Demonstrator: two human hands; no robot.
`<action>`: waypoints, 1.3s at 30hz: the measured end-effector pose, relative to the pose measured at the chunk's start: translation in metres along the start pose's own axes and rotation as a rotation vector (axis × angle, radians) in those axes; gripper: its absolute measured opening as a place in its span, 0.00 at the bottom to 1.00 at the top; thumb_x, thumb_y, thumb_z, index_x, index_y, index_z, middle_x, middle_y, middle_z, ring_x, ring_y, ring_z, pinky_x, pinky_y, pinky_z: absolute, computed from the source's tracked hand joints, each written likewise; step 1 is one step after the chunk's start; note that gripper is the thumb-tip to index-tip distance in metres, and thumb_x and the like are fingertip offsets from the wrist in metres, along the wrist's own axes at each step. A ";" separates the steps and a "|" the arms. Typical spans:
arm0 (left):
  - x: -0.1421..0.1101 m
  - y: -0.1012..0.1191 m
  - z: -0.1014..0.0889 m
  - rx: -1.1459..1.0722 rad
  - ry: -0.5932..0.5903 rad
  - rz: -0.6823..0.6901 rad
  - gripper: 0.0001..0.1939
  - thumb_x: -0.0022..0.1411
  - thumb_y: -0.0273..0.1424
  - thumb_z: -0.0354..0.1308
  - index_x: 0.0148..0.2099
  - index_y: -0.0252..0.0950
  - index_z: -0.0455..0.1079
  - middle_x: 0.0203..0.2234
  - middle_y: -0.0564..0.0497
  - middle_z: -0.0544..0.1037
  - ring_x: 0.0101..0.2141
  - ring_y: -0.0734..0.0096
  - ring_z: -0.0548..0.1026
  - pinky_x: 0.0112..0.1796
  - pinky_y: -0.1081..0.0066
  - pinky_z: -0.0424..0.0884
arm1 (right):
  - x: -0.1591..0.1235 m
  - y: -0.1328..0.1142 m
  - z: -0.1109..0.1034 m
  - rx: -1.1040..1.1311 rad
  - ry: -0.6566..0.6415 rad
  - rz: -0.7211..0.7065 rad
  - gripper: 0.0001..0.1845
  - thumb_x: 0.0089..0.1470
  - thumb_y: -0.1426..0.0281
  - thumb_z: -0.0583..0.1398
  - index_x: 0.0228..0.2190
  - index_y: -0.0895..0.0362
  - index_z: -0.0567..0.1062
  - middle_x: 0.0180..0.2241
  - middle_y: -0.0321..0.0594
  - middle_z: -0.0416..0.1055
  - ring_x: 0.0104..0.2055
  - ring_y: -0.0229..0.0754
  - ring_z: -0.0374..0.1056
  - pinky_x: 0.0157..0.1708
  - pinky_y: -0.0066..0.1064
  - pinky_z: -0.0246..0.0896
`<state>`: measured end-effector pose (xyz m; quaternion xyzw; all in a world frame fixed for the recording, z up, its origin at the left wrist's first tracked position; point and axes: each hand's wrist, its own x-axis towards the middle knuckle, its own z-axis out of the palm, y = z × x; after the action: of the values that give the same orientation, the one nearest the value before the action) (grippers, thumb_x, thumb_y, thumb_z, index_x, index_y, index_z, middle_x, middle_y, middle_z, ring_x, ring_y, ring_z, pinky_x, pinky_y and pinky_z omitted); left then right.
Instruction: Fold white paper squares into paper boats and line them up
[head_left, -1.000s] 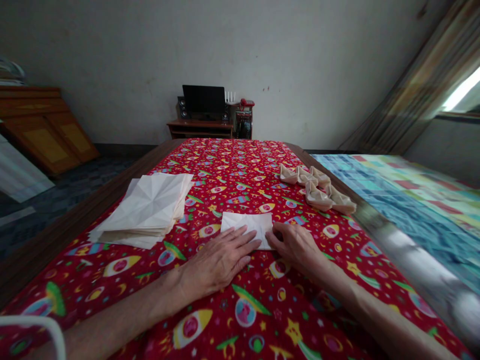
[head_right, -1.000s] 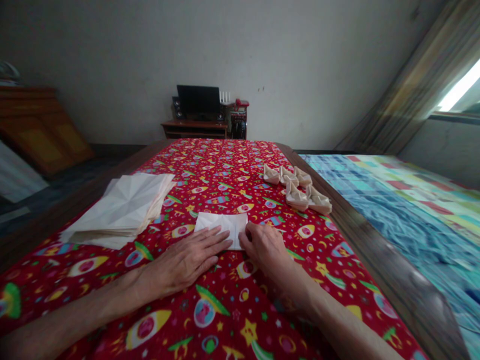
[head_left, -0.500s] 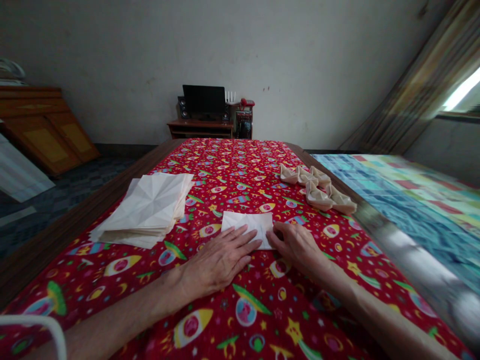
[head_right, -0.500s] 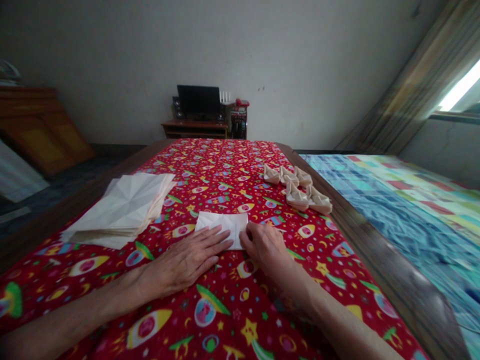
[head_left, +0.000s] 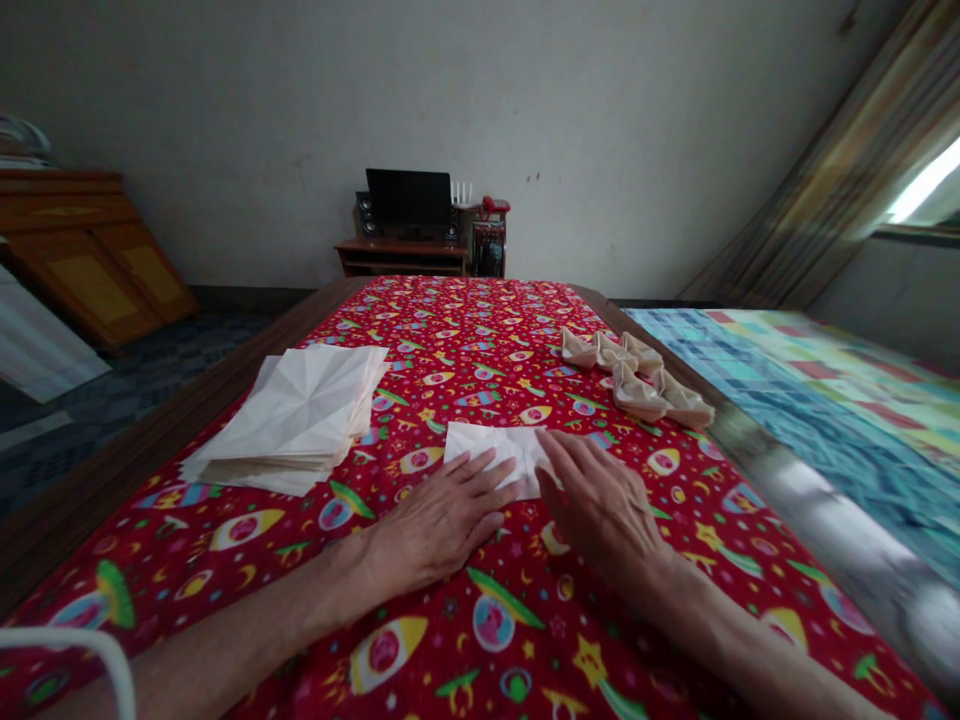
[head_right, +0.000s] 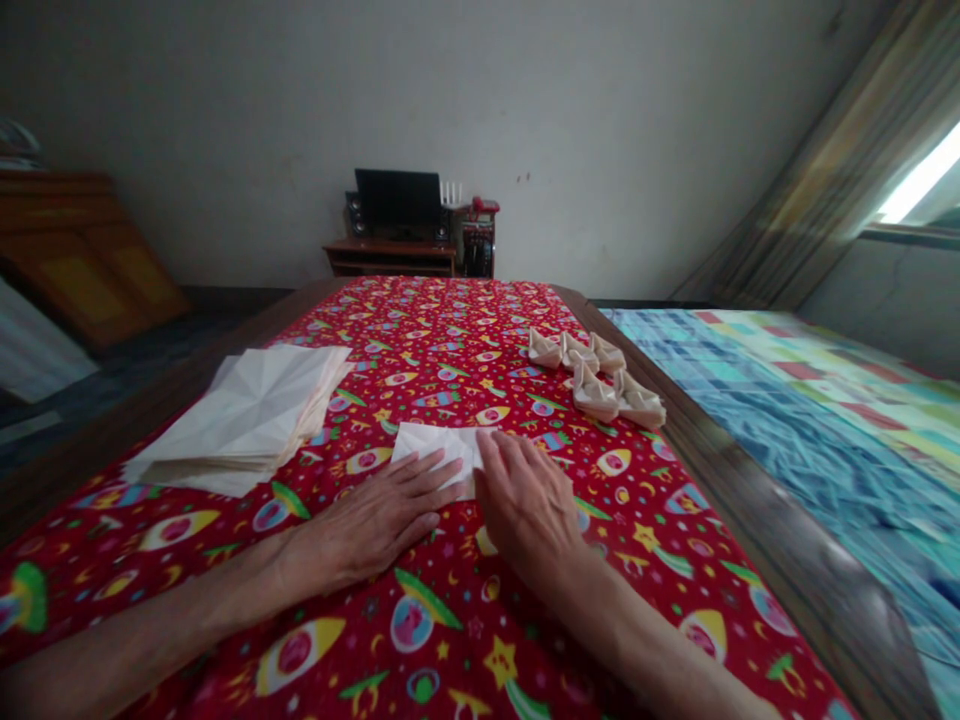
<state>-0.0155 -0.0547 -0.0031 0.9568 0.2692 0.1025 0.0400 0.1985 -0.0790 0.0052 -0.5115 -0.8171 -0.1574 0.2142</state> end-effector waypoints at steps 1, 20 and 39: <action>0.000 0.000 0.000 -0.004 0.005 0.001 0.21 0.69 0.33 0.42 0.63 0.41 0.56 0.63 0.49 0.57 0.62 0.61 0.53 0.60 0.56 0.53 | -0.003 -0.007 -0.001 0.033 0.000 -0.102 0.21 0.61 0.72 0.47 0.53 0.63 0.66 0.52 0.53 0.67 0.53 0.50 0.63 0.47 0.40 0.63; -0.022 -0.007 -0.006 0.100 0.018 -0.032 0.20 0.70 0.35 0.42 0.62 0.45 0.57 0.62 0.55 0.59 0.62 0.67 0.54 0.60 0.62 0.50 | -0.044 0.010 -0.004 0.152 -0.313 -0.297 0.34 0.62 0.59 0.50 0.63 0.64 0.50 0.64 0.51 0.43 0.66 0.50 0.41 0.61 0.42 0.49; -0.007 -0.007 -0.009 0.121 0.115 -0.089 0.17 0.68 0.31 0.43 0.53 0.33 0.68 0.53 0.46 0.71 0.56 0.61 0.65 0.57 0.61 0.59 | 0.002 -0.002 -0.004 0.109 -0.133 -0.096 0.22 0.63 0.70 0.46 0.23 0.58 0.73 0.23 0.41 0.72 0.27 0.38 0.68 0.33 0.30 0.61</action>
<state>-0.0265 -0.0524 0.0035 0.9370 0.3192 0.1390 -0.0291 0.1963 -0.0801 0.0097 -0.4687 -0.8605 -0.0882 0.1793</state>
